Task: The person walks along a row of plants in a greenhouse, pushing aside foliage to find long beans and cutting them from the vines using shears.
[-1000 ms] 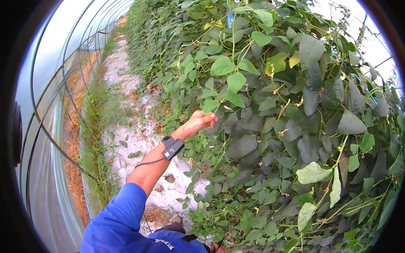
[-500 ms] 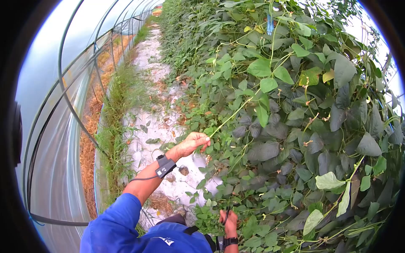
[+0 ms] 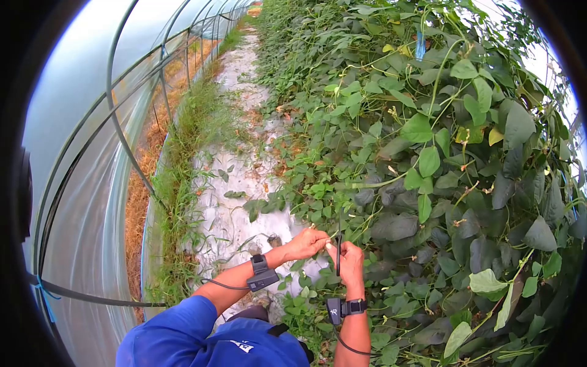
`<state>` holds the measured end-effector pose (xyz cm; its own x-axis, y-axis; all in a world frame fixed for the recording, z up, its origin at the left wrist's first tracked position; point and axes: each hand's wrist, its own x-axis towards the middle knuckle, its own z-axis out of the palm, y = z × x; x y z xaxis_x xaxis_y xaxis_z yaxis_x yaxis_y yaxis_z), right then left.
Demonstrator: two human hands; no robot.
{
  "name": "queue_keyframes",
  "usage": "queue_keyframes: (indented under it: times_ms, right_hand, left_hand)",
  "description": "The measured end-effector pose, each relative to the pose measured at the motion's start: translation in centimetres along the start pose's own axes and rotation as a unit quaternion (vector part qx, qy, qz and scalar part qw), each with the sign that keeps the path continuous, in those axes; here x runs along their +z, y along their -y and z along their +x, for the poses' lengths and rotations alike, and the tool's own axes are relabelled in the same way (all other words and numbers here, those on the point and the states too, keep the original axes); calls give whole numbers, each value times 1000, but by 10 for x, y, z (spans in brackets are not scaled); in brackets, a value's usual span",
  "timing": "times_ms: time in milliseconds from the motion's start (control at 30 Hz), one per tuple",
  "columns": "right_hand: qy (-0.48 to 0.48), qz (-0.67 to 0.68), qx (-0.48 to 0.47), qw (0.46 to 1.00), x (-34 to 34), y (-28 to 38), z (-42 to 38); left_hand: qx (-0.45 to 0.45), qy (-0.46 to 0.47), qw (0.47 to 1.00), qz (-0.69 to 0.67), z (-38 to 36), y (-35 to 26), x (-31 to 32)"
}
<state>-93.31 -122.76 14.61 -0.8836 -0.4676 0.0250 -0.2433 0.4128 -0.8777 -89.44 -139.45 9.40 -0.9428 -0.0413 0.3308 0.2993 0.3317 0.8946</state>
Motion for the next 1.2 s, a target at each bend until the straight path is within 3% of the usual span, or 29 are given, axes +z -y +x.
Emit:
queue_keyframes:
  times_ms: [100,233,367,500,700,767,900,967,1200]
  right_hand:
    - [-31,-45,-75,996,4,-33,-11]
    - [8,18,19,1000,18,-88,-38]
    - [35,100,146,984,36,-100,-78]
    - [40,144,209,966,62,-132,-100]
    - [59,141,265,952,82,-137,-86]
    - [57,155,264,950,86,-133,-73]
    - [32,142,265,953,93,-127,-49]
    - [25,171,280,944,99,-136,-39]
    - [22,182,297,937,115,-142,-14]
  left_hand:
    - [-71,33,997,9,-24,7,12]
    - [-138,66,987,39,-67,24,21]
    - [-111,76,984,112,-108,60,35]
    - [-151,119,969,157,-125,77,36]
    - [-92,114,973,176,-118,103,25]
    - [-133,183,953,201,-108,103,11]
    - [-139,199,950,198,-99,125,-10]
    - [-112,180,956,201,-95,139,-23]
    - [-151,156,965,147,-77,165,-60]
